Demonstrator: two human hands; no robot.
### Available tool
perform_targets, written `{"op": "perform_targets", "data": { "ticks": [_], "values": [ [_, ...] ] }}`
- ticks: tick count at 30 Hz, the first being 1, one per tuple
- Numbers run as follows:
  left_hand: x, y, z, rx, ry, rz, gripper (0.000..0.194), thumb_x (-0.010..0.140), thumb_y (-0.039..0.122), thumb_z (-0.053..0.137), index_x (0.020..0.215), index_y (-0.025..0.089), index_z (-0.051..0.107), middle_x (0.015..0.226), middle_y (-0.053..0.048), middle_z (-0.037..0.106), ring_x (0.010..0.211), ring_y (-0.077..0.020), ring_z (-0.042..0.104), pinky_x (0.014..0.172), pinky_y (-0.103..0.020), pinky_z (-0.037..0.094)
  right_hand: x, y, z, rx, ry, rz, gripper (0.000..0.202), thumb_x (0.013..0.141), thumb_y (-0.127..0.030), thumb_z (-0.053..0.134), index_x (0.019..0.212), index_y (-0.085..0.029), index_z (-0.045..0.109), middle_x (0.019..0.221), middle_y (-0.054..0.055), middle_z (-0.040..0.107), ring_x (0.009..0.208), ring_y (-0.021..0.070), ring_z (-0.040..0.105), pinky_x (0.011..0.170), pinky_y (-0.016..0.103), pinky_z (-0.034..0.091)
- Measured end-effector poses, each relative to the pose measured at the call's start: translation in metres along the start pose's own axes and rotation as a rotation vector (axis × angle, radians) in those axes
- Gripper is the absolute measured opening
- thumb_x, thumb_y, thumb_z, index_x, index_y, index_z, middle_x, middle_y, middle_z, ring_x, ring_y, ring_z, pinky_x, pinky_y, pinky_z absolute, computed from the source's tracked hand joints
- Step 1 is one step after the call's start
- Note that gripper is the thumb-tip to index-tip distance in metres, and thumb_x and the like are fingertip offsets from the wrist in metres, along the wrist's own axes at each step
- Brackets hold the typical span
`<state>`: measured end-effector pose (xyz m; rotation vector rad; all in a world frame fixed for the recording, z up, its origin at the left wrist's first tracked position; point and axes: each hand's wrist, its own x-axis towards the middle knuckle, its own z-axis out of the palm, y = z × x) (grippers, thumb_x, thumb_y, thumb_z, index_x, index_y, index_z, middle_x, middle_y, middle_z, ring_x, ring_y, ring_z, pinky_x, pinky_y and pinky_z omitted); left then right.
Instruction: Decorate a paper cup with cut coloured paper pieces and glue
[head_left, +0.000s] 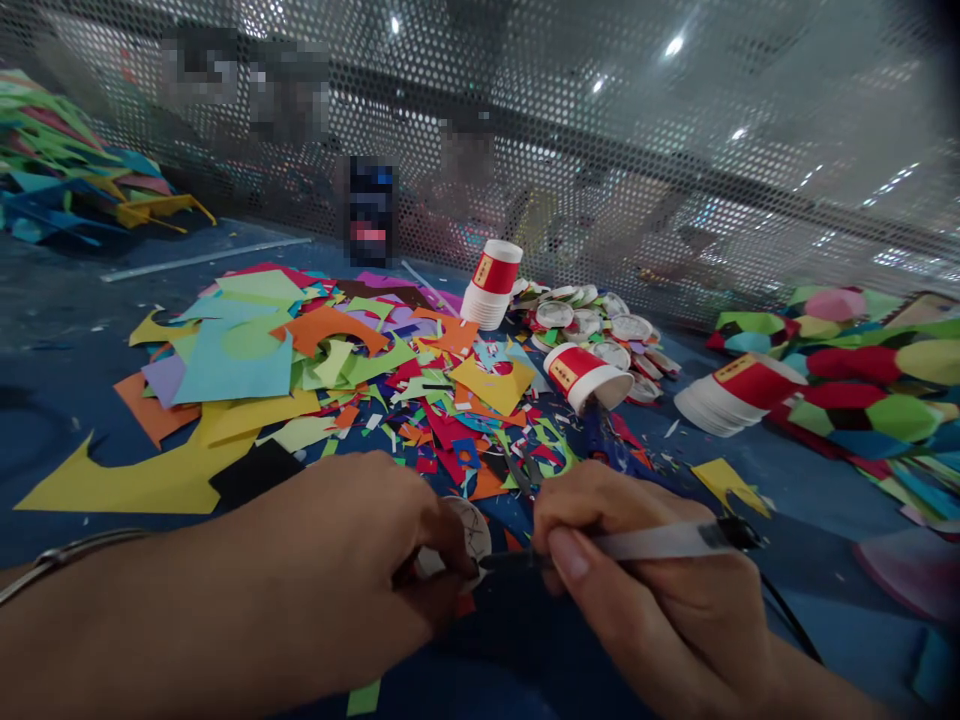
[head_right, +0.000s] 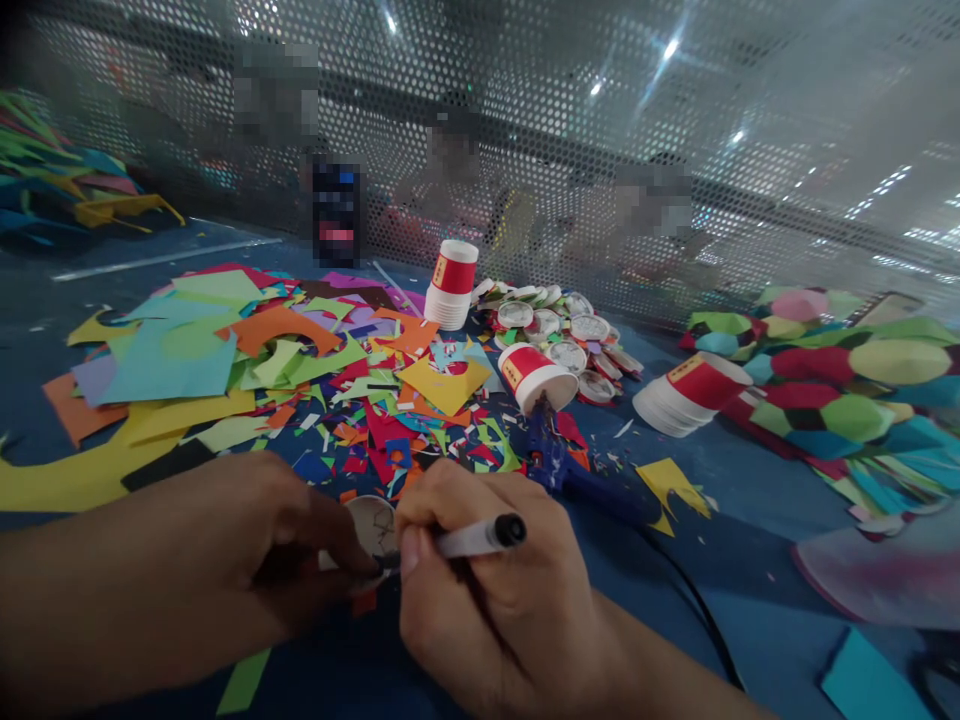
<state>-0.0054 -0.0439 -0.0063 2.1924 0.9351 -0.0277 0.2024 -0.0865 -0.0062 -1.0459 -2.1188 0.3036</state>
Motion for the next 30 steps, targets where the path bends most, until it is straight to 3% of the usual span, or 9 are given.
{"op": "perform_targets", "data": {
  "ticks": [7,12,16,21,30],
  "values": [
    [0.014,-0.006,-0.018,-0.189,-0.1,-0.063,0.031,0.091,0.035,0.05,0.084,0.026,0.079,0.07,0.002,0.072,0.059,-0.0125,0.06,0.049,-0.02,0.037,0.0,-0.003,0.0,-0.039,0.041,-0.024,0.02,0.084,-0.009,0.045,0.073,-0.02,0.058,0.057,-0.006,0.059,0.046,0.0061,0.056,0.047,0.018,0.043],
    [0.026,-0.009,-0.024,-0.291,-0.187,0.06,0.04,0.097,0.036,0.043,0.089,0.02,0.079,0.071,-0.001,0.071,0.06,-0.012,0.056,0.055,-0.02,0.041,0.0,-0.01,0.0,-0.073,0.077,-0.036,0.023,0.083,-0.008,0.045,0.069,-0.021,0.057,0.053,-0.006,0.059,0.044,0.0054,0.057,0.046,0.017,0.044],
    [0.028,-0.006,-0.026,-0.221,-0.168,0.057,0.055,0.101,0.046,0.035,0.088,0.018,0.08,0.061,-0.001,0.063,0.051,-0.0118,0.046,0.051,-0.021,0.037,0.003,-0.014,0.0,-0.1,0.06,-0.049,0.024,0.081,-0.007,0.045,0.068,-0.021,0.059,0.053,-0.006,0.062,0.042,0.0049,0.057,0.043,0.015,0.043],
    [0.027,0.002,-0.029,-0.206,-0.173,0.039,0.063,0.104,0.049,0.029,0.088,0.017,0.081,0.062,-0.002,0.063,0.055,-0.0116,0.05,0.056,-0.02,0.039,0.003,-0.014,0.001,-0.117,0.023,-0.145,0.024,0.078,-0.003,0.046,0.071,-0.021,0.061,0.057,-0.004,0.066,0.046,0.0079,0.062,0.045,0.016,0.047],
    [0.026,0.004,-0.032,-0.159,-0.186,0.013,0.065,0.103,0.054,0.028,0.091,0.018,0.081,0.062,-0.002,0.063,0.053,-0.0122,0.049,0.053,-0.022,0.038,0.004,-0.013,0.003,-0.115,-0.034,-0.164,0.025,0.08,-0.002,0.046,0.079,-0.022,0.06,0.06,-0.002,0.066,0.047,0.0101,0.061,0.044,0.02,0.046]
  ]
}}
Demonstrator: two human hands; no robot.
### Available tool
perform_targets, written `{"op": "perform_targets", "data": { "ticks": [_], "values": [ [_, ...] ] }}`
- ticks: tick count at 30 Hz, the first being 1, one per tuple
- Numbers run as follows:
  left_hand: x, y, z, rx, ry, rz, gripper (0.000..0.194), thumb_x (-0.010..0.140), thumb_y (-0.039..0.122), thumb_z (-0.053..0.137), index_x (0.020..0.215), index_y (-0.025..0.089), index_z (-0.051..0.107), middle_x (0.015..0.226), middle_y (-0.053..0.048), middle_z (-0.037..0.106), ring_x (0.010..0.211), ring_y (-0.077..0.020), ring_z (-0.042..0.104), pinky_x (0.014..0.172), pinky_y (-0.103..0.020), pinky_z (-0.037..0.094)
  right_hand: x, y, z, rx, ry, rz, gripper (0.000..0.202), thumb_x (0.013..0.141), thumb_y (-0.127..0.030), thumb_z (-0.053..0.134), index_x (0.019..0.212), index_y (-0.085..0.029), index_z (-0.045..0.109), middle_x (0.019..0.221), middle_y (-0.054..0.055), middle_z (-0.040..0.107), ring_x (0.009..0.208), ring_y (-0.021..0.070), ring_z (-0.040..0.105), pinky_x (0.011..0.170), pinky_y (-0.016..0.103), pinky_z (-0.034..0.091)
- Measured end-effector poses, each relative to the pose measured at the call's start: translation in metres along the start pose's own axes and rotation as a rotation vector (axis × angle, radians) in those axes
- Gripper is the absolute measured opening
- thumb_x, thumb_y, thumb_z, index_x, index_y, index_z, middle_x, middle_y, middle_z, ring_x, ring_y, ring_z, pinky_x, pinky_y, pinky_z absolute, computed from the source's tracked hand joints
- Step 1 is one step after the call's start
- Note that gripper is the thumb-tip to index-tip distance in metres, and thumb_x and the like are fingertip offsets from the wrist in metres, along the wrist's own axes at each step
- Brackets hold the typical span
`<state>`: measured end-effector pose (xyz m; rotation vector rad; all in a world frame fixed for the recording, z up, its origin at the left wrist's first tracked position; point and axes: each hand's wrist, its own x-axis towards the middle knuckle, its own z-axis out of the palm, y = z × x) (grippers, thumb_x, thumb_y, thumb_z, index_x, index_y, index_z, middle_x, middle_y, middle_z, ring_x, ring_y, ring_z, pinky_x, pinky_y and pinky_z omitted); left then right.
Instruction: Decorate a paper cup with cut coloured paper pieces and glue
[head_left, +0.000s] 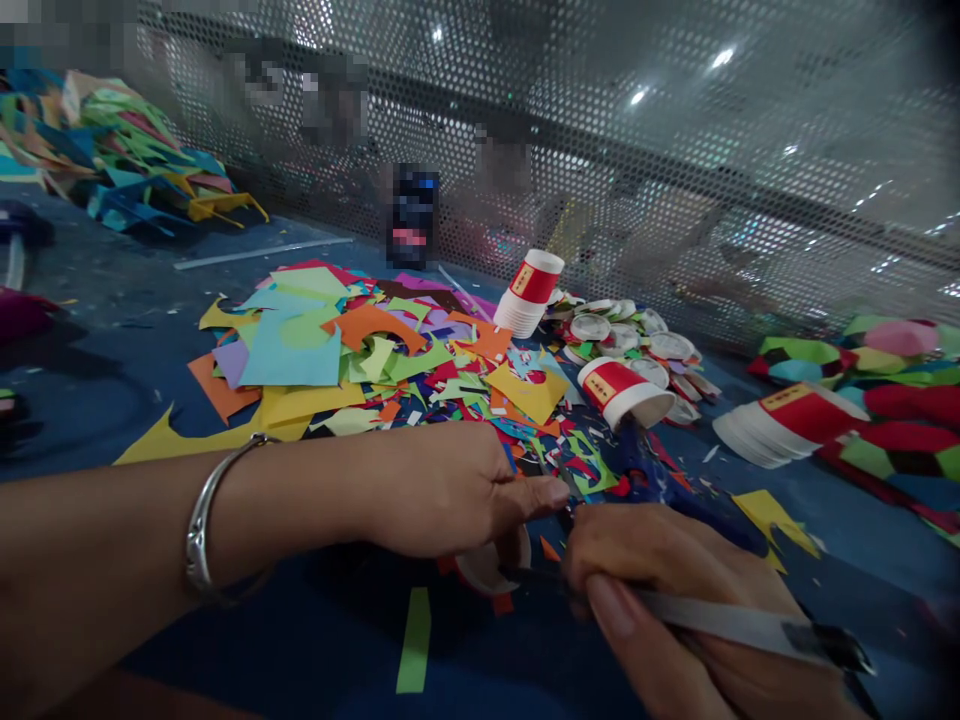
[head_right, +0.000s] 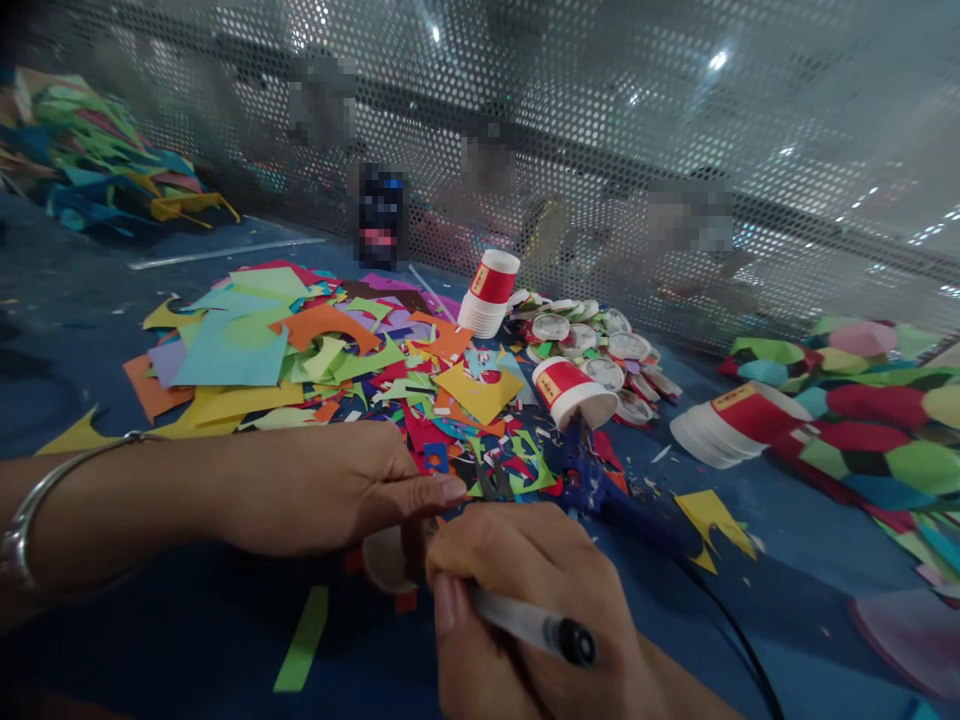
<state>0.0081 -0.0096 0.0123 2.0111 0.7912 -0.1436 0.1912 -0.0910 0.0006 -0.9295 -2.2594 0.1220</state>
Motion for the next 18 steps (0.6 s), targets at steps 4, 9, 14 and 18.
{"op": "perform_targets", "data": {
  "ticks": [4,9,14,18],
  "values": [
    [-0.0005,0.0001,0.0,-0.012,-0.007,0.017,0.064,0.104,0.051,0.029,0.089,0.016,0.08,0.065,-0.003,0.065,0.056,-0.0125,0.052,0.056,-0.022,0.041,0.0035,0.0001,-0.0004,-0.011,0.02,0.013,0.023,0.079,-0.003,0.045,0.076,-0.022,0.059,0.058,-0.004,0.065,0.046,0.0083,0.06,0.044,0.018,0.045],
    [0.0005,0.0004,0.0009,-0.037,-0.017,0.02,0.063,0.104,0.051,0.029,0.087,0.016,0.08,0.067,-0.003,0.068,0.053,-0.0115,0.05,0.055,-0.021,0.041,0.0045,-0.0009,0.0003,-0.015,0.013,0.047,0.023,0.079,-0.005,0.045,0.071,-0.023,0.058,0.055,-0.006,0.064,0.043,0.0067,0.057,0.042,0.017,0.043],
    [-0.0007,0.0005,0.0005,0.008,-0.001,0.027,0.054,0.103,0.046,0.037,0.091,0.016,0.079,0.069,-0.003,0.068,0.052,-0.0107,0.046,0.05,-0.021,0.034,0.0026,0.0002,0.0021,-0.008,0.04,0.101,0.022,0.08,-0.009,0.045,0.067,-0.023,0.056,0.052,-0.007,0.062,0.041,0.0061,0.056,0.041,0.016,0.042],
    [-0.001,-0.003,0.0005,-0.019,-0.006,0.057,0.057,0.1,0.054,0.037,0.089,0.017,0.079,0.071,-0.004,0.069,0.055,-0.0122,0.051,0.05,-0.022,0.036,0.0034,0.0005,0.0045,0.028,0.04,0.117,0.022,0.081,-0.01,0.045,0.067,-0.022,0.056,0.052,-0.007,0.06,0.04,0.0056,0.054,0.041,0.016,0.042]
  ]
}}
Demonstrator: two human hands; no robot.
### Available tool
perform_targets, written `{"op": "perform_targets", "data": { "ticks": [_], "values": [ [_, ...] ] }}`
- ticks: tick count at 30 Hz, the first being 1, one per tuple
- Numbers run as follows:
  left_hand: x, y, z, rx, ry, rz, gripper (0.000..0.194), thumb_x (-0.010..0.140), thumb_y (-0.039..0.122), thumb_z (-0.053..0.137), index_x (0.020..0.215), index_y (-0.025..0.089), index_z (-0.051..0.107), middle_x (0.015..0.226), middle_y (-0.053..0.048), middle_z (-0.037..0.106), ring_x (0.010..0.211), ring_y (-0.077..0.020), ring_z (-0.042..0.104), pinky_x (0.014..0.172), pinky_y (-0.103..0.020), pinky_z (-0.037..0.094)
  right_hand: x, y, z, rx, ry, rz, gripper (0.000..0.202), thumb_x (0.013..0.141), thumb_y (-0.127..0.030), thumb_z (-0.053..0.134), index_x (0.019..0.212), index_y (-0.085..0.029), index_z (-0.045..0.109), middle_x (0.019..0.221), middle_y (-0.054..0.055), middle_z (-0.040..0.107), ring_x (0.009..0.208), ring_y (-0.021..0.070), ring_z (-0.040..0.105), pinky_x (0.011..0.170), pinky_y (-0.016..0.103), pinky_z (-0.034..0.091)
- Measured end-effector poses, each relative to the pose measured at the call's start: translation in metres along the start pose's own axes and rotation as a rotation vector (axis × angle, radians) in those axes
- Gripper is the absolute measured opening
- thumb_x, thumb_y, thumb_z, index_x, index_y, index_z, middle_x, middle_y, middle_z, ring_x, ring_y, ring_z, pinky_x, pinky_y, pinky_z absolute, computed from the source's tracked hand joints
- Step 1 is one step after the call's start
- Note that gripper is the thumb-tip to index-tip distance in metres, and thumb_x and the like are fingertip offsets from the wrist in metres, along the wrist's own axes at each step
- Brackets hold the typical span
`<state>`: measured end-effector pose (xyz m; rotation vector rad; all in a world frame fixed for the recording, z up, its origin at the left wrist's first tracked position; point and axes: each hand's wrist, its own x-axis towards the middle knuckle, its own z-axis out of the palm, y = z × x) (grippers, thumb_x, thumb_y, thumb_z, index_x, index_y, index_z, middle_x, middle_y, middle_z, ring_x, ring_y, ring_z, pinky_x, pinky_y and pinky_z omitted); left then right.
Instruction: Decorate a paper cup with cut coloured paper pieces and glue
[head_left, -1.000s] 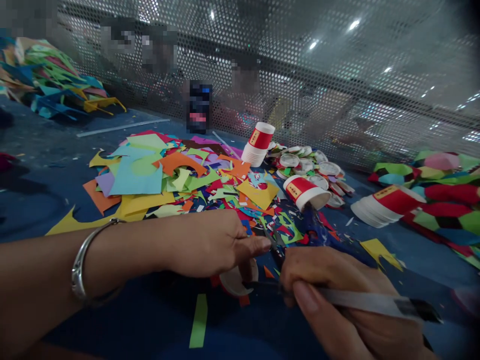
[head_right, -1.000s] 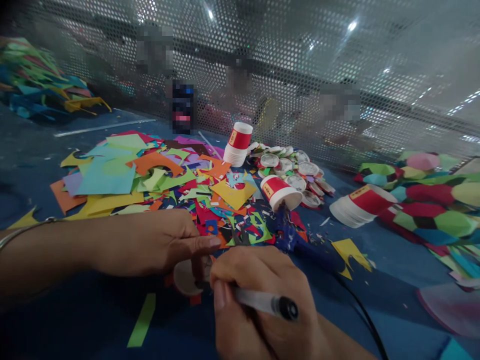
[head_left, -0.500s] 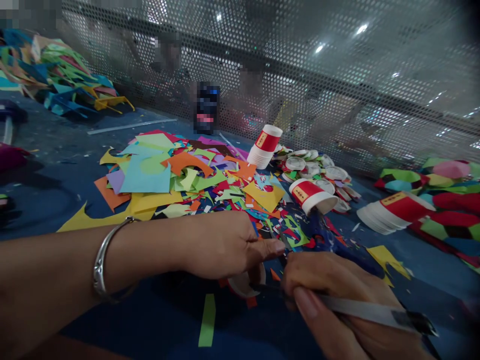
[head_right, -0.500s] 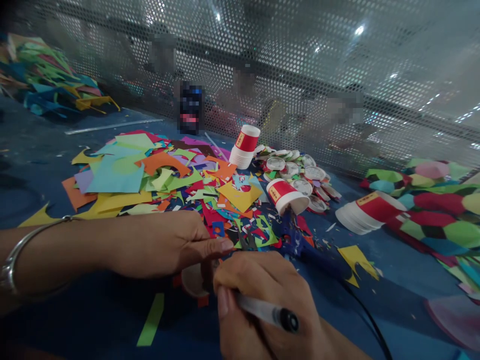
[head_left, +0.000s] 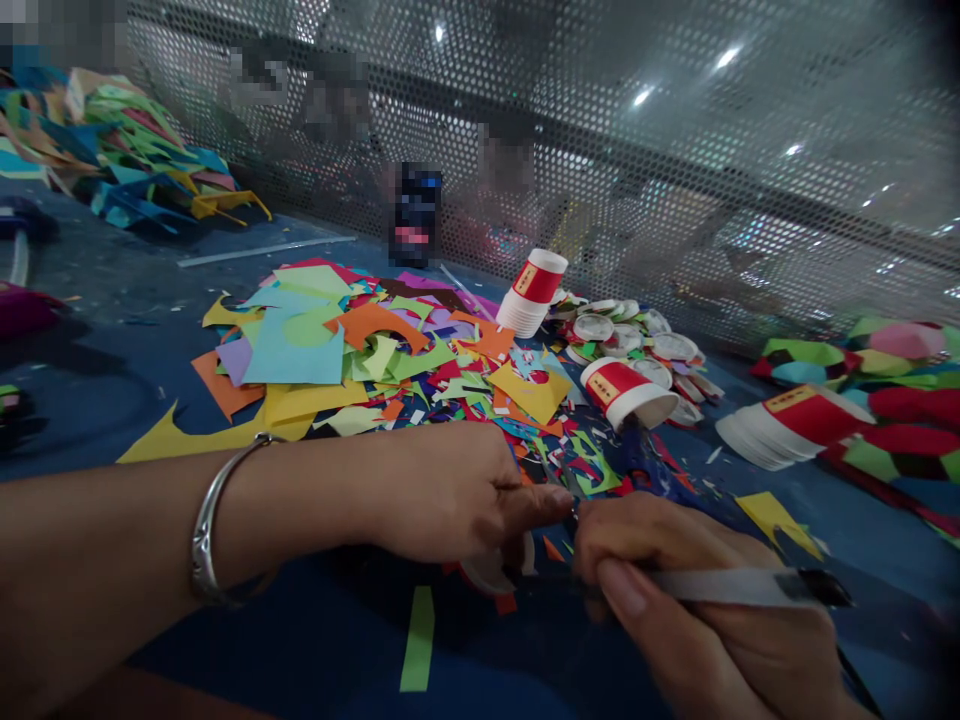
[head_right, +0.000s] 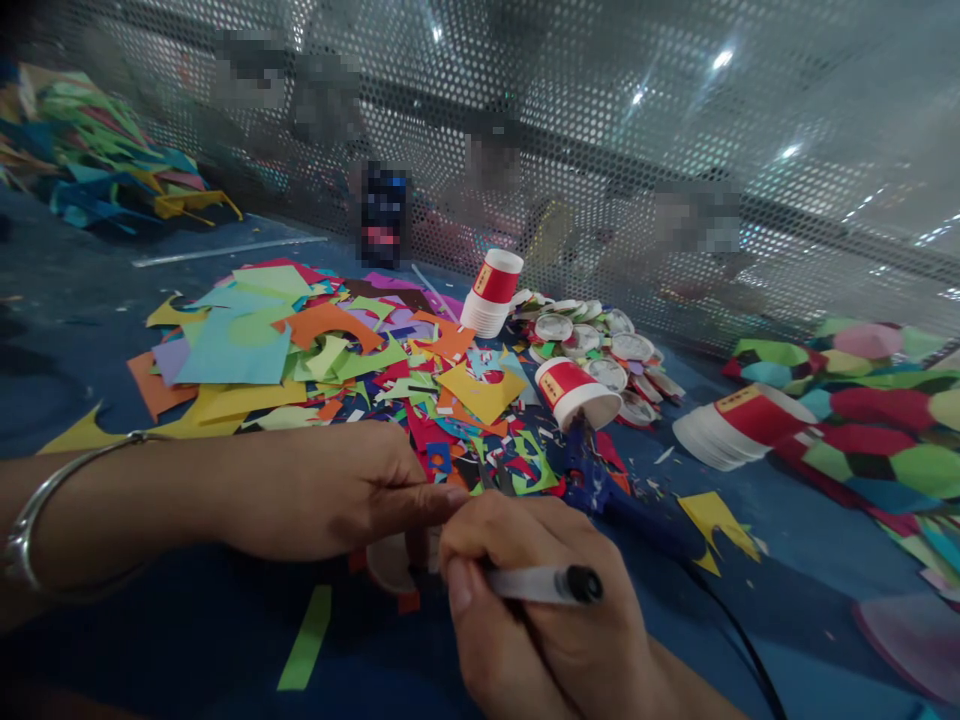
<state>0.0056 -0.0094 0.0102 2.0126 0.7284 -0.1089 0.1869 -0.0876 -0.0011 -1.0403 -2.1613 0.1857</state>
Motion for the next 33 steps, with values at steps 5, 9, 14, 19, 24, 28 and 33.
{"op": "perform_targets", "data": {
  "ticks": [5,9,14,19,24,28,33],
  "values": [
    [0.0,-0.004,0.003,-0.097,0.008,-0.03,0.053,0.096,0.056,0.044,0.088,0.015,0.078,0.071,-0.006,0.069,0.058,-0.0142,0.054,0.054,-0.023,0.042,0.0,0.003,0.002,0.087,-0.036,0.036,0.02,0.084,-0.012,0.047,0.068,-0.022,0.055,0.054,-0.005,0.058,0.044,0.0079,0.055,0.045,0.019,0.044],
    [-0.002,-0.005,0.004,-0.092,0.012,-0.053,0.039,0.093,0.042,0.049,0.085,0.016,0.077,0.073,-0.006,0.071,0.059,-0.014,0.056,0.056,-0.023,0.043,-0.001,0.007,0.002,0.117,-0.052,0.055,0.018,0.084,-0.012,0.049,0.071,-0.022,0.057,0.058,-0.006,0.059,0.047,0.0074,0.055,0.046,0.019,0.043],
    [-0.009,-0.003,0.004,-0.021,0.048,-0.069,0.027,0.083,0.036,0.057,0.082,0.019,0.077,0.069,-0.003,0.071,0.058,-0.014,0.057,0.049,-0.022,0.039,-0.002,0.008,0.001,0.128,-0.073,0.065,0.019,0.087,-0.012,0.048,0.074,-0.022,0.057,0.059,-0.006,0.058,0.047,0.0076,0.055,0.046,0.019,0.042],
    [-0.019,0.005,0.001,0.059,0.043,-0.051,0.023,0.078,0.024,0.058,0.086,0.025,0.08,0.071,0.001,0.072,0.06,-0.0131,0.059,0.048,-0.02,0.038,-0.001,0.009,0.001,0.158,-0.12,0.093,0.018,0.089,-0.013,0.047,0.075,-0.023,0.053,0.061,-0.007,0.056,0.047,0.0071,0.052,0.047,0.02,0.04],
    [-0.019,0.001,0.009,0.162,0.125,0.013,0.017,0.076,0.023,0.062,0.083,0.027,0.077,0.068,0.002,0.07,0.057,-0.0138,0.057,0.048,-0.022,0.037,0.002,0.008,0.001,0.161,-0.148,0.076,0.017,0.088,-0.013,0.049,0.075,-0.023,0.051,0.06,-0.007,0.056,0.048,0.0076,0.052,0.045,0.021,0.038],
    [-0.017,-0.003,0.017,0.277,0.2,0.071,0.011,0.076,0.025,0.063,0.074,0.025,0.074,0.065,0.0,0.07,0.054,-0.015,0.056,0.049,-0.026,0.036,0.004,0.007,-0.001,0.148,-0.156,0.072,0.017,0.087,-0.012,0.048,0.075,-0.023,0.051,0.061,-0.006,0.059,0.049,0.0089,0.055,0.047,0.022,0.041],
    [-0.019,-0.002,0.022,0.34,0.231,0.061,0.013,0.074,0.024,0.063,0.079,0.027,0.075,0.065,0.0,0.072,0.052,-0.0158,0.058,0.045,-0.027,0.032,0.006,0.009,-0.002,0.123,-0.172,0.06,0.017,0.086,-0.011,0.048,0.076,-0.024,0.051,0.061,-0.006,0.059,0.048,0.0105,0.056,0.048,0.024,0.044]
  ]
}}
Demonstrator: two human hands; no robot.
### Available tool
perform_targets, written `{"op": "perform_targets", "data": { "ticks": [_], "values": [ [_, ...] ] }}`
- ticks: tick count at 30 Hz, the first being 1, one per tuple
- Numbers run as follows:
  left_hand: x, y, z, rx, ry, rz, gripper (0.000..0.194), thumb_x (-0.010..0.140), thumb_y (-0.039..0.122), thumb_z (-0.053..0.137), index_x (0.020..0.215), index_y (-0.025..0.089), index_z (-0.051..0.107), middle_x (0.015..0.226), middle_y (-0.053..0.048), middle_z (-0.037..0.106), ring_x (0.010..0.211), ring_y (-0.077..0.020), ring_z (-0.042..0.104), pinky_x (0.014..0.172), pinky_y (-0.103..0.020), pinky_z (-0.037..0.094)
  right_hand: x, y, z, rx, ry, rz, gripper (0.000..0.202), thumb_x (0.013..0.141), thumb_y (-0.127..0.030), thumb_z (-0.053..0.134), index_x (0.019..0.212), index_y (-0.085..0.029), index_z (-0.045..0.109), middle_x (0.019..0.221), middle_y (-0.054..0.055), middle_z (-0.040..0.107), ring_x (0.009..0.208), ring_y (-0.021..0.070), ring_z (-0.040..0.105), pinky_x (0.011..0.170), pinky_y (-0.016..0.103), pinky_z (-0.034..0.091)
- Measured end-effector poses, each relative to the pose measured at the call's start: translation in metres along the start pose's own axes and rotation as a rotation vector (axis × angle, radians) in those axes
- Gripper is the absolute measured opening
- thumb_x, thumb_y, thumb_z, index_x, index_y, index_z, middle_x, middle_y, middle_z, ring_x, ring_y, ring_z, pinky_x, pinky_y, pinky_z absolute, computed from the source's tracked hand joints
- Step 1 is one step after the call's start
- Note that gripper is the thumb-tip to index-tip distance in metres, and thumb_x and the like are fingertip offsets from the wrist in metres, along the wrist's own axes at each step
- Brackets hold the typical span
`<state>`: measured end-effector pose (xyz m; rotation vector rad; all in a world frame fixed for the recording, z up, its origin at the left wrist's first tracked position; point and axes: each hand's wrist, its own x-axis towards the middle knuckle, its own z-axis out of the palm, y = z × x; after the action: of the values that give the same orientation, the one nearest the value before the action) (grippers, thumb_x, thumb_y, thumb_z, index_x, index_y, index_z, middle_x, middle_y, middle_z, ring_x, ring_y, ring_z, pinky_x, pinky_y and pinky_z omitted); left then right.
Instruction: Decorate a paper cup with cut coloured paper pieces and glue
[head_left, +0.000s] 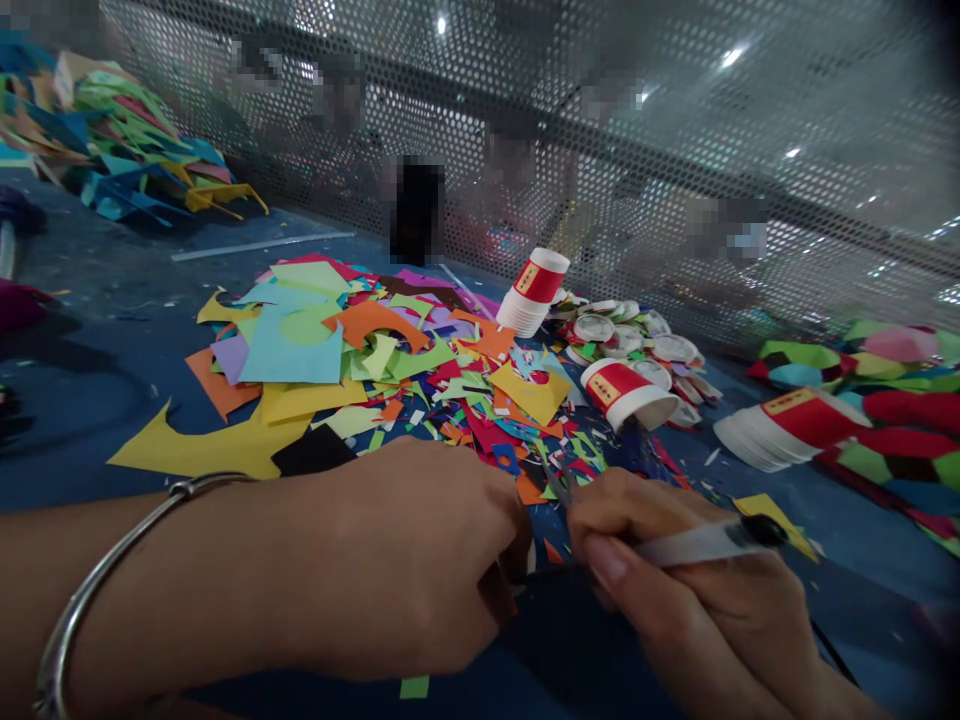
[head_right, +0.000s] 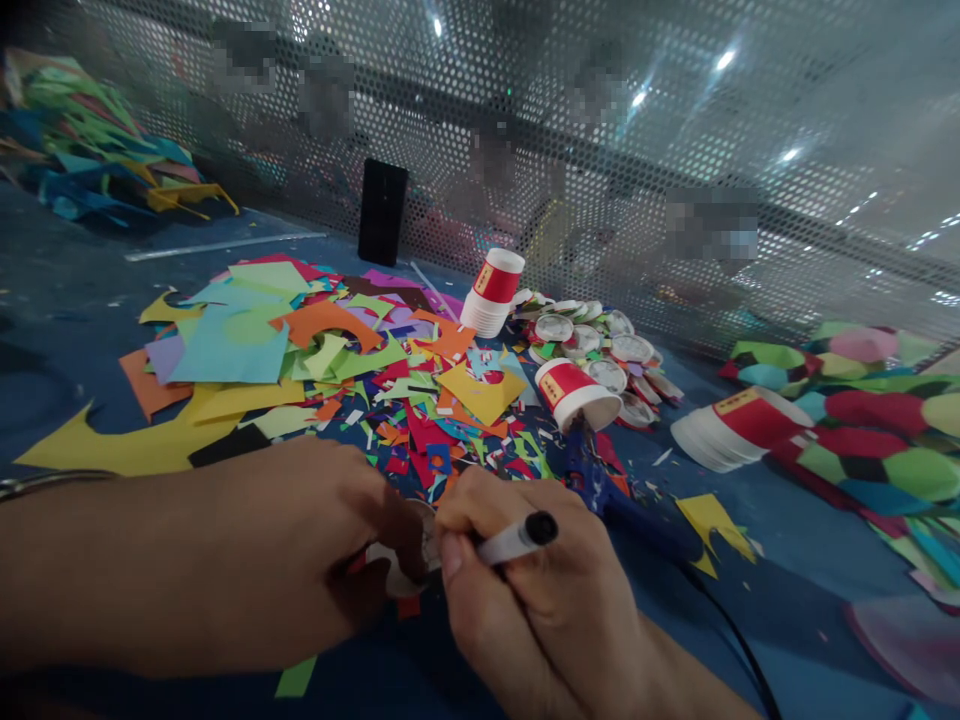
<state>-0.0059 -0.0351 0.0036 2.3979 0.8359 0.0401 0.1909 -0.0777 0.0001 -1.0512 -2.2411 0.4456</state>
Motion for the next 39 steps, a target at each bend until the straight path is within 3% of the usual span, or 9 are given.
{"op": "perform_targets", "data": {
  "ticks": [9,17,20,25,30,39],
  "values": [
    [-0.005,0.002,-0.001,0.073,-0.01,0.05,0.014,0.074,0.019,0.06,0.078,0.025,0.072,0.066,0.001,0.073,0.051,-0.0149,0.058,0.043,-0.025,0.029,-0.001,-0.001,0.0,-0.09,-0.019,-0.057,0.018,0.088,-0.008,0.045,0.081,-0.025,0.046,0.06,-0.007,0.057,0.045,0.0091,0.051,0.048,0.024,0.04],
    [-0.008,0.002,-0.001,0.146,0.01,0.15,0.011,0.075,0.02,0.059,0.067,0.022,0.066,0.066,-0.003,0.07,0.049,-0.0171,0.053,0.047,-0.032,0.027,-0.003,-0.002,-0.001,-0.212,-0.019,-0.137,0.02,0.087,-0.006,0.044,0.083,-0.026,0.045,0.059,-0.004,0.057,0.047,0.0133,0.051,0.047,0.03,0.035],
    [-0.019,0.005,0.004,0.104,0.105,0.157,0.018,0.08,0.021,0.059,0.063,0.022,0.065,0.059,-0.003,0.063,0.05,-0.0162,0.05,0.055,-0.031,0.034,0.0,-0.002,0.0,-0.277,-0.005,-0.192,0.02,0.087,-0.006,0.043,0.082,-0.025,0.044,0.061,-0.005,0.057,0.049,0.0131,0.052,0.048,0.03,0.036],
    [-0.034,0.003,0.035,0.099,0.266,0.156,0.032,0.085,0.023,0.051,0.053,0.023,0.058,0.045,0.002,0.045,0.048,-0.0156,0.043,0.067,-0.032,0.039,0.002,-0.004,0.0,-0.334,0.034,-0.248,0.021,0.087,-0.003,0.042,0.083,-0.024,0.047,0.064,-0.004,0.059,0.053,0.0115,0.054,0.052,0.028,0.039],
    [-0.031,0.004,0.045,0.181,0.358,0.05,0.022,0.079,0.018,0.05,0.06,0.024,0.058,0.044,0.004,0.035,0.048,-0.0176,0.043,0.067,-0.033,0.039,-0.001,-0.004,0.001,-0.351,0.038,-0.262,0.019,0.087,-0.004,0.044,0.089,-0.023,0.051,0.066,-0.003,0.062,0.054,0.0126,0.056,0.05,0.03,0.04],
    [-0.031,0.01,0.043,0.199,0.397,0.0,0.018,0.075,0.018,0.053,0.082,0.025,0.068,0.06,-0.002,0.054,0.057,-0.0211,0.052,0.07,-0.038,0.044,-0.003,0.008,0.008,-0.349,0.118,-0.254,0.02,0.088,-0.006,0.049,0.099,-0.023,0.053,0.078,-0.001,0.068,0.061,0.0129,0.062,0.057,0.027,0.049]
  ]
}}
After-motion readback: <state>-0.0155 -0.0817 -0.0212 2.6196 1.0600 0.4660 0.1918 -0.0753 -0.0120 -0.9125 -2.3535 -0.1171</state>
